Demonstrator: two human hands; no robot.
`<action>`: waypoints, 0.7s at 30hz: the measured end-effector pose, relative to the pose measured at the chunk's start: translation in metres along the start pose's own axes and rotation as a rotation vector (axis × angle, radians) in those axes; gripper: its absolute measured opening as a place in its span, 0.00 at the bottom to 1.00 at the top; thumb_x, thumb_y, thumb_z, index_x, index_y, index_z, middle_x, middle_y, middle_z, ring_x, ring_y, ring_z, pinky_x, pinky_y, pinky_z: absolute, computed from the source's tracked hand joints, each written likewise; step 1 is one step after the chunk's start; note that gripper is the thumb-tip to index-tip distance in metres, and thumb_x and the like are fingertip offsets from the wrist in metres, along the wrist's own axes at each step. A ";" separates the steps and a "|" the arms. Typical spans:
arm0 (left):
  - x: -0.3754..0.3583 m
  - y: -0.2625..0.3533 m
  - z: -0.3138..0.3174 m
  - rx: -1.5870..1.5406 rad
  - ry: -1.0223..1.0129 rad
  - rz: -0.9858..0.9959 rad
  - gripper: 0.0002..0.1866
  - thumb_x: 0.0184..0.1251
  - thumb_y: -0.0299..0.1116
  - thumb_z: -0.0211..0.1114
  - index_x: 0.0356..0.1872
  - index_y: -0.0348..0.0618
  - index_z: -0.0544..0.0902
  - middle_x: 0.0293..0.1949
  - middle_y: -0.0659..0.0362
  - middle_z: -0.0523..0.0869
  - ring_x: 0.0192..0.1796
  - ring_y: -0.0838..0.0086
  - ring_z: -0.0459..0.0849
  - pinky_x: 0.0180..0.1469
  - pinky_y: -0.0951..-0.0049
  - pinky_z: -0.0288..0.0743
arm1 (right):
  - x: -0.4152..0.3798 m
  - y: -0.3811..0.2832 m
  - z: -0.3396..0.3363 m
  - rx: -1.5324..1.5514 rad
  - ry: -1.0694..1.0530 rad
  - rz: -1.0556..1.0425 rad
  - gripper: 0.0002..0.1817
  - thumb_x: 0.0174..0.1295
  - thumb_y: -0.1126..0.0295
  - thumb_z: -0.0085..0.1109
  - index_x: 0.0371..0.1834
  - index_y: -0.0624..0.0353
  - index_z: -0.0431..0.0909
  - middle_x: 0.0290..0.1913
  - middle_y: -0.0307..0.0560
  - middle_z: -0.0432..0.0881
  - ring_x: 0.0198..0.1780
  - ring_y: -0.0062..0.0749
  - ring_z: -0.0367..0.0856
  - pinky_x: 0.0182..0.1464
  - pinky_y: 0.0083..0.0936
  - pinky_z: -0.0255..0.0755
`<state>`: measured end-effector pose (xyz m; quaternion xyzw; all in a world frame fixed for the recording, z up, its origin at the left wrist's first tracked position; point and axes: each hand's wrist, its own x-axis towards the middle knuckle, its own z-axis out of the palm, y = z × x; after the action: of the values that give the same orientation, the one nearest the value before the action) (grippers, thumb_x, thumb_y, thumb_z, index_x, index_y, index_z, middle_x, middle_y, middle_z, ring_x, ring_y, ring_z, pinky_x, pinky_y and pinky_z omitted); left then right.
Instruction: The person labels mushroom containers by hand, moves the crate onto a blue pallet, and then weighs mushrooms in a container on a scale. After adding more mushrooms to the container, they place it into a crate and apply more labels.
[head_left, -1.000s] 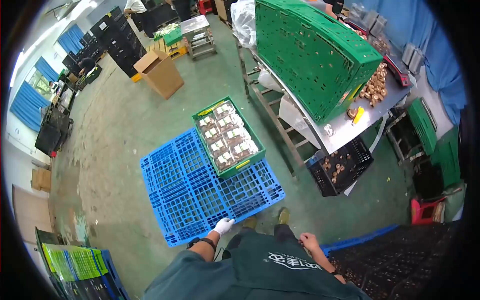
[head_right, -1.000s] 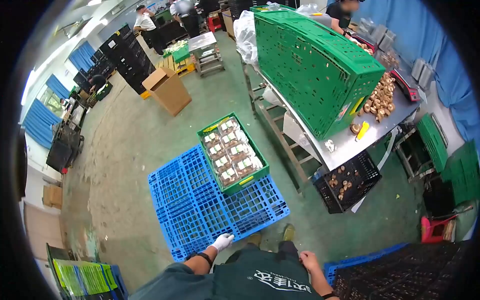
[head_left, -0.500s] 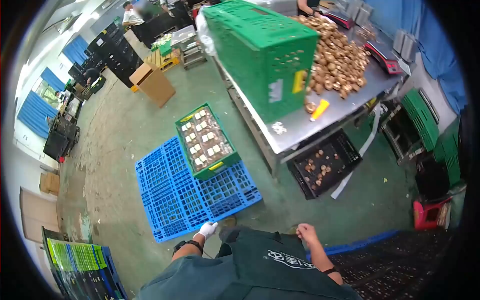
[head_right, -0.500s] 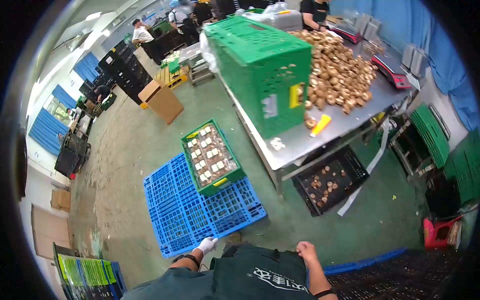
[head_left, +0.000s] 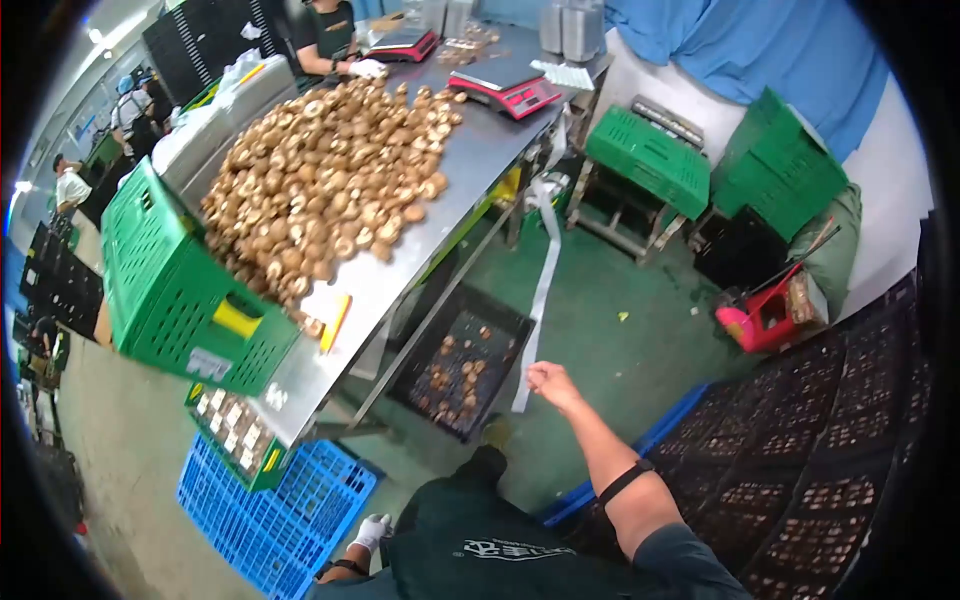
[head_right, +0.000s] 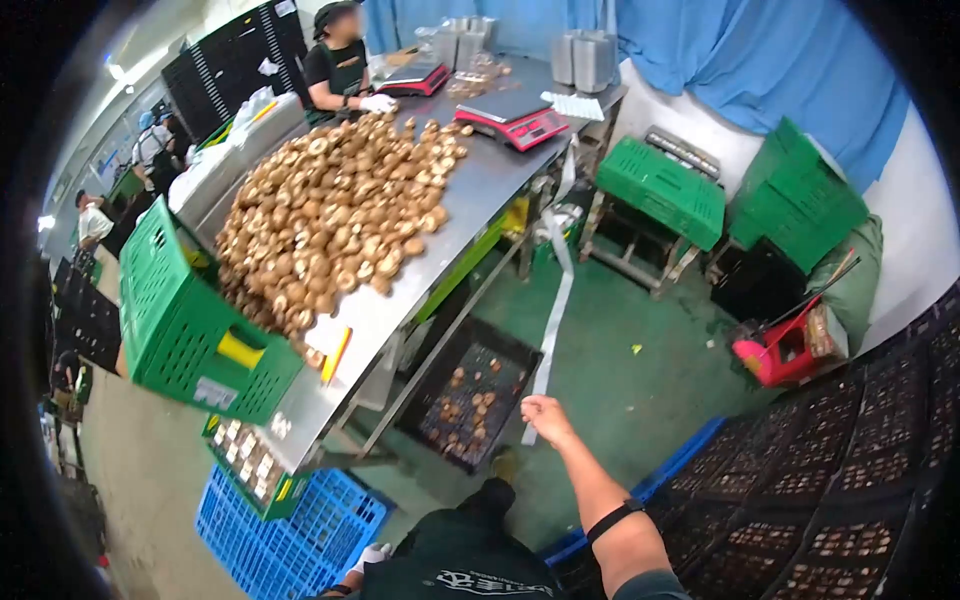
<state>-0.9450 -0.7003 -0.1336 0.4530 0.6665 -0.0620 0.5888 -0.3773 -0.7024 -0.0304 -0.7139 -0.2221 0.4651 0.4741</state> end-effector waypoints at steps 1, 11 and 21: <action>0.026 -0.001 0.012 0.197 -0.041 0.194 0.25 0.71 0.45 0.62 0.54 0.28 0.79 0.33 0.51 0.88 0.30 0.70 0.86 0.32 0.70 0.79 | 0.011 -0.013 -0.012 -0.031 -0.012 0.020 0.15 0.69 0.66 0.58 0.54 0.64 0.80 0.40 0.42 0.85 0.39 0.24 0.83 0.41 0.23 0.77; 0.139 0.289 0.150 -0.334 -0.211 0.216 0.18 0.75 0.43 0.60 0.55 0.40 0.78 0.39 0.55 0.86 0.36 0.68 0.87 0.36 0.67 0.80 | 0.159 -0.160 -0.183 0.182 0.136 0.021 0.10 0.71 0.66 0.58 0.49 0.60 0.79 0.39 0.43 0.85 0.36 0.26 0.85 0.36 0.23 0.81; 0.106 0.361 0.178 -0.284 0.157 0.086 0.19 0.75 0.48 0.55 0.48 0.42 0.82 0.33 0.49 0.86 0.41 0.59 0.86 0.45 0.54 0.77 | 0.494 -0.304 -0.351 0.436 0.062 -0.141 0.10 0.70 0.62 0.60 0.46 0.56 0.79 0.37 0.43 0.86 0.35 0.28 0.85 0.38 0.27 0.81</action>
<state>-0.5603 -0.5433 -0.1134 0.3968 0.6925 0.0939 0.5951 0.1995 -0.3554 0.0558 -0.5912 -0.1509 0.4456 0.6551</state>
